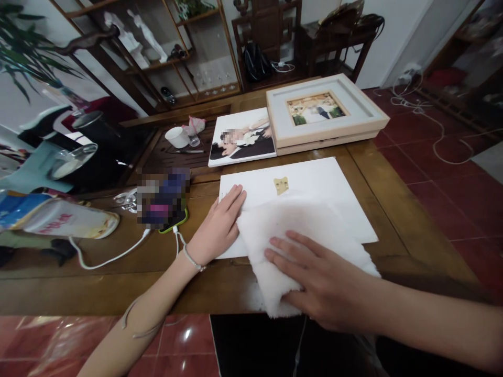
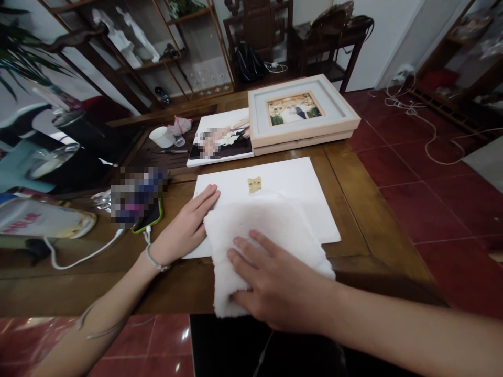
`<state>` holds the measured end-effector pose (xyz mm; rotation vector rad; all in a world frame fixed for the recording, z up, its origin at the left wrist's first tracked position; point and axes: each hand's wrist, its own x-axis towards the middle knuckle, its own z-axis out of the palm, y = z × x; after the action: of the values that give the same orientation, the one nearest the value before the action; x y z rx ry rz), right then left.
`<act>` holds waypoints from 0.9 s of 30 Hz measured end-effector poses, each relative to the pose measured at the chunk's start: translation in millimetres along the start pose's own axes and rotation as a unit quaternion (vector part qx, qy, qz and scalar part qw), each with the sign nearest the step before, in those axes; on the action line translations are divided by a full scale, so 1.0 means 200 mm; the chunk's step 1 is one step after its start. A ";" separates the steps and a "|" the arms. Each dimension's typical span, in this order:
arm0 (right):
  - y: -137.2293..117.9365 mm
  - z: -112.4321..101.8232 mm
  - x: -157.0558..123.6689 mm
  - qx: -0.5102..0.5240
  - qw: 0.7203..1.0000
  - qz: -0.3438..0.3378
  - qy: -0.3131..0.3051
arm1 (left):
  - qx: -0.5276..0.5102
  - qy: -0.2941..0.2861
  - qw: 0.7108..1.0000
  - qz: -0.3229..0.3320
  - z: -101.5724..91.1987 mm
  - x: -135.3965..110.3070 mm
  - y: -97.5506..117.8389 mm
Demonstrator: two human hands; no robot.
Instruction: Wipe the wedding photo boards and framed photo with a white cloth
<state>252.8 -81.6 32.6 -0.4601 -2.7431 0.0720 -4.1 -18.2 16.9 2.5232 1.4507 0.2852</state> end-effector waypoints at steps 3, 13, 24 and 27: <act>0.09 -0.02 0.02 0.014 0.999 0.015 -0.040 | 0.007 0.004 1.000 -0.002 0.00 0.01 0.01; 0.29 0.00 0.12 -0.024 0.994 0.085 -0.066 | 0.019 0.022 1.000 -0.011 0.00 0.01 0.03; 0.08 -0.05 0.04 0.014 0.996 0.047 -0.068 | 0.010 0.007 1.000 -0.010 0.00 0.01 0.02; 0.19 -0.05 0.07 -0.001 0.996 0.062 -0.071 | 0.016 0.011 1.000 -0.016 -0.01 0.01 0.03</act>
<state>255.2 -41.8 42.6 -0.6506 -2.8504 0.1379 1.6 -18.5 19.6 2.5271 1.5148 0.2873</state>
